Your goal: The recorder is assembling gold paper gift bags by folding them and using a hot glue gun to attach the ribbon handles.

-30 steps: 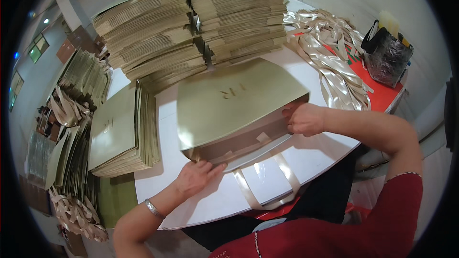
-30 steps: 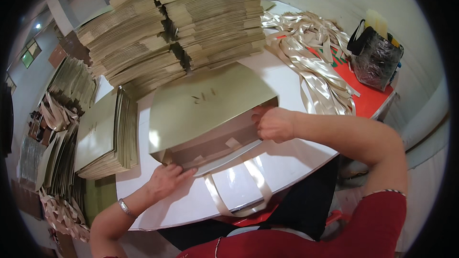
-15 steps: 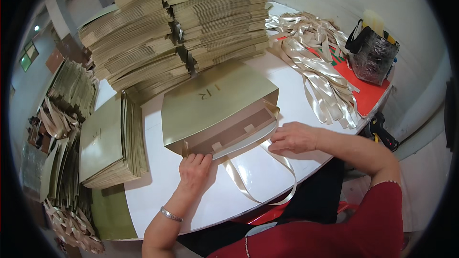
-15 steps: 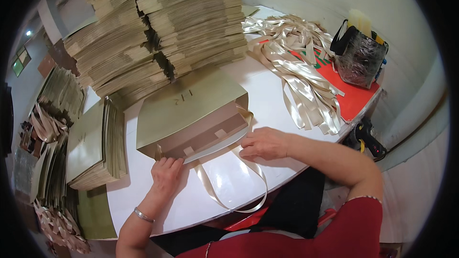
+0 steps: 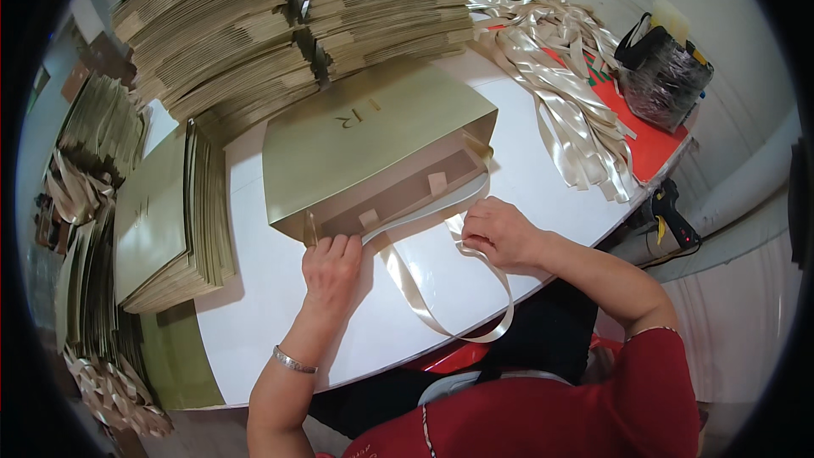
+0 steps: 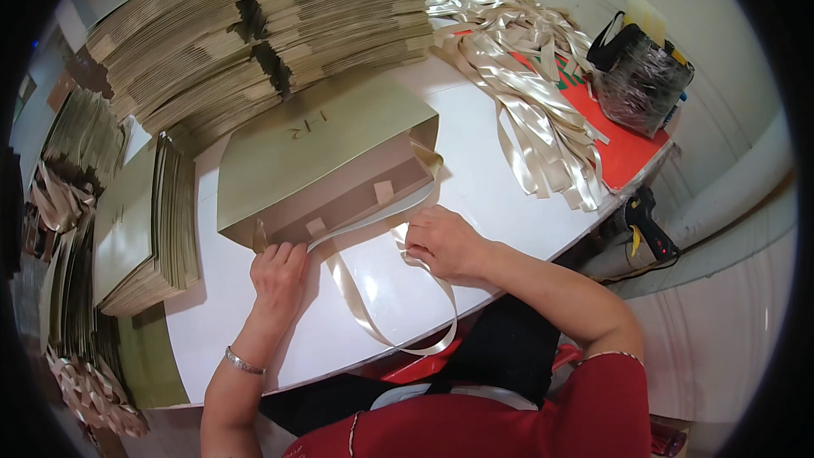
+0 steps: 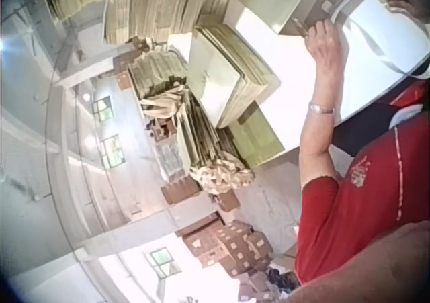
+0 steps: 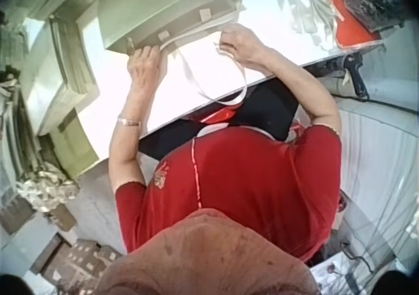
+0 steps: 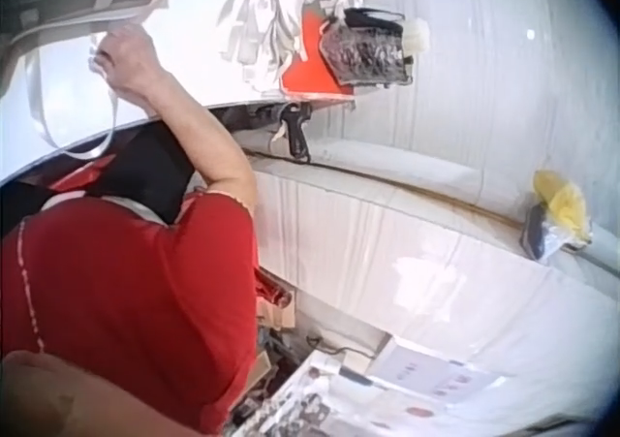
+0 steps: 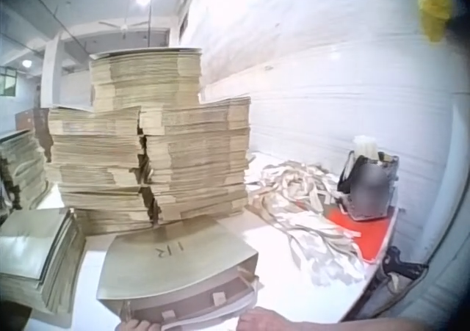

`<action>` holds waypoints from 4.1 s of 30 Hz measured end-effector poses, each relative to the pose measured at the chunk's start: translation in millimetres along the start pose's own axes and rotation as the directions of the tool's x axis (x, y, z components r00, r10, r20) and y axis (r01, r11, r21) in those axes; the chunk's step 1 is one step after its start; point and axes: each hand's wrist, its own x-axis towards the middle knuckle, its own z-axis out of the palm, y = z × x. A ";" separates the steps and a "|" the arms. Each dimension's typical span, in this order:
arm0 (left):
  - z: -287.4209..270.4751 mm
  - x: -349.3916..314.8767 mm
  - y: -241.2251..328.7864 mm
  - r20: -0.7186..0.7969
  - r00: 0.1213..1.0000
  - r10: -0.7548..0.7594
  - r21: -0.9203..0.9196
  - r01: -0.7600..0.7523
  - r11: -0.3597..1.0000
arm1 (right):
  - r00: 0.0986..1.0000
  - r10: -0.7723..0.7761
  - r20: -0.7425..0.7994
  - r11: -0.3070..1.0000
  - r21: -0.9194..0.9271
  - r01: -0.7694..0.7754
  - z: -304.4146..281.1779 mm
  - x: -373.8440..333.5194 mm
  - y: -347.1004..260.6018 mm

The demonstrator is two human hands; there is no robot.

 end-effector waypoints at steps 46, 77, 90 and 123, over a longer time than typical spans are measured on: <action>-17.0 39.0 72.4 0.354 0.935 -0.024 -0.233 0.113 0.966 | 0.596 0.714 0.367 0.012 0.845 -0.535 -37.5 -57.3 -75.9; -25.6 -26.4 23.0 0.047 0.998 -0.049 -0.295 0.061 0.954 | 0.597 0.539 0.594 -0.090 0.746 -0.660 -11.5 -18.9 -91.7; -21.7 -33.2 19.6 0.081 0.995 -0.060 -0.298 0.081 0.951 | 0.542 0.553 0.634 -0.087 0.690 -0.718 -43.1 0.1 -89.8; -31.9 -19.5 23.3 0.007 0.986 -0.168 -0.459 0.153 0.875 | 0.698 0.488 0.524 0.032 0.788 -0.615 -43.4 -47.3 -66.9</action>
